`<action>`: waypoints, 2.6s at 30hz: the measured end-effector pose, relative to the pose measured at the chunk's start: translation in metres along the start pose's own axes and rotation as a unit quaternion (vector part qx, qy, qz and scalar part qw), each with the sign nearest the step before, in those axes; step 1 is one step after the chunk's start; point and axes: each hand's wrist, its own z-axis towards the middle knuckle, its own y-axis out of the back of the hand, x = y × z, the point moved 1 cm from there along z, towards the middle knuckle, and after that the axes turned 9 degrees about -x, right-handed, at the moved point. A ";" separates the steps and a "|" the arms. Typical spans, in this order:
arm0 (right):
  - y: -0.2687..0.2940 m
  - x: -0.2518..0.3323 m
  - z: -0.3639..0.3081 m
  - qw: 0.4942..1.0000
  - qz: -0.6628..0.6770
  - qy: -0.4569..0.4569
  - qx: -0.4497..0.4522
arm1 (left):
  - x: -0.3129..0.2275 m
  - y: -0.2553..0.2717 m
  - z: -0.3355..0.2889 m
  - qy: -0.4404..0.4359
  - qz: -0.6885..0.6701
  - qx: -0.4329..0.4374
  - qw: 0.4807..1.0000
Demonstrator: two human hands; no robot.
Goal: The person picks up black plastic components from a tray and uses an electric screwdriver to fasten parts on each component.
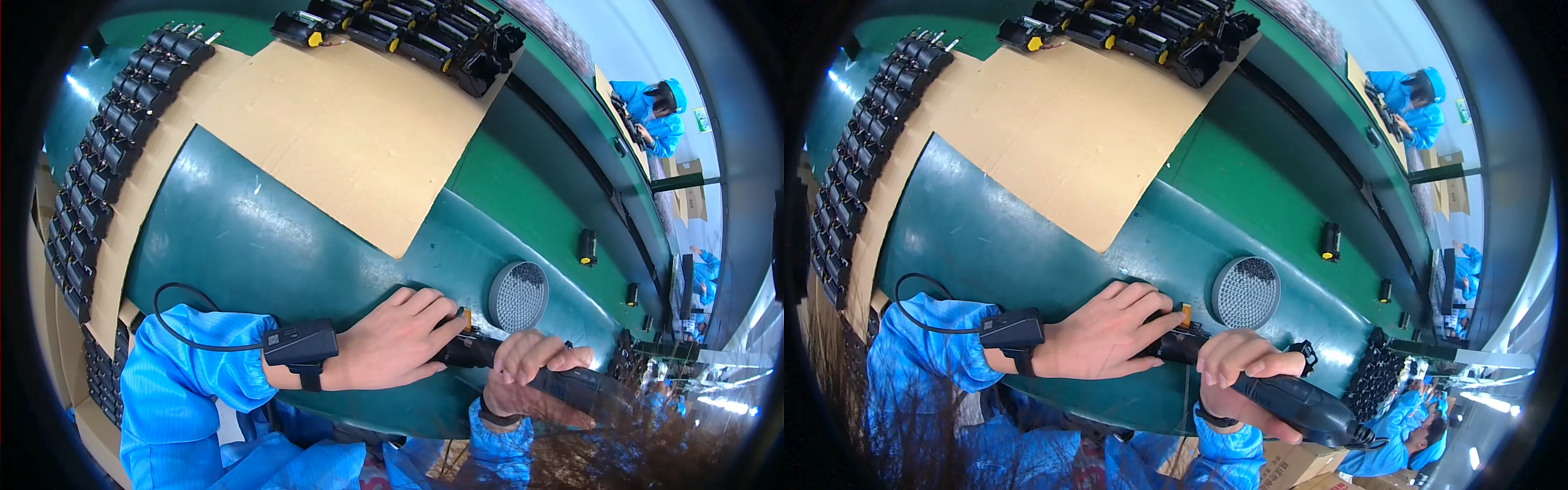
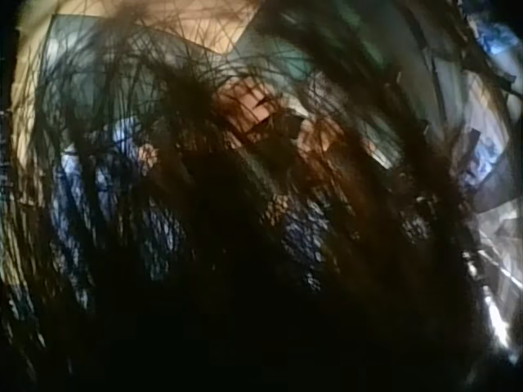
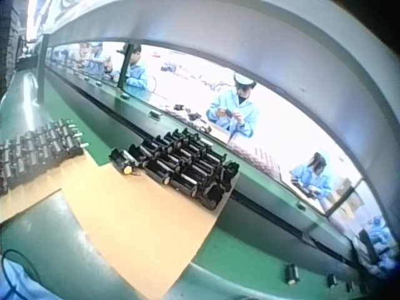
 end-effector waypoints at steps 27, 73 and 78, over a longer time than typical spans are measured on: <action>-0.001 0.004 0.003 0.999 -0.022 -0.002 -0.045 | -0.007 0.003 0.003 -0.005 0.009 -0.009 1.000; 0.089 0.048 -0.020 0.961 0.025 0.003 -0.276 | 0.216 0.268 -0.053 0.251 0.478 -0.287 0.791; 0.129 0.043 0.013 0.969 -0.050 0.125 0.206 | 0.218 0.264 -0.048 0.193 0.493 -0.325 0.784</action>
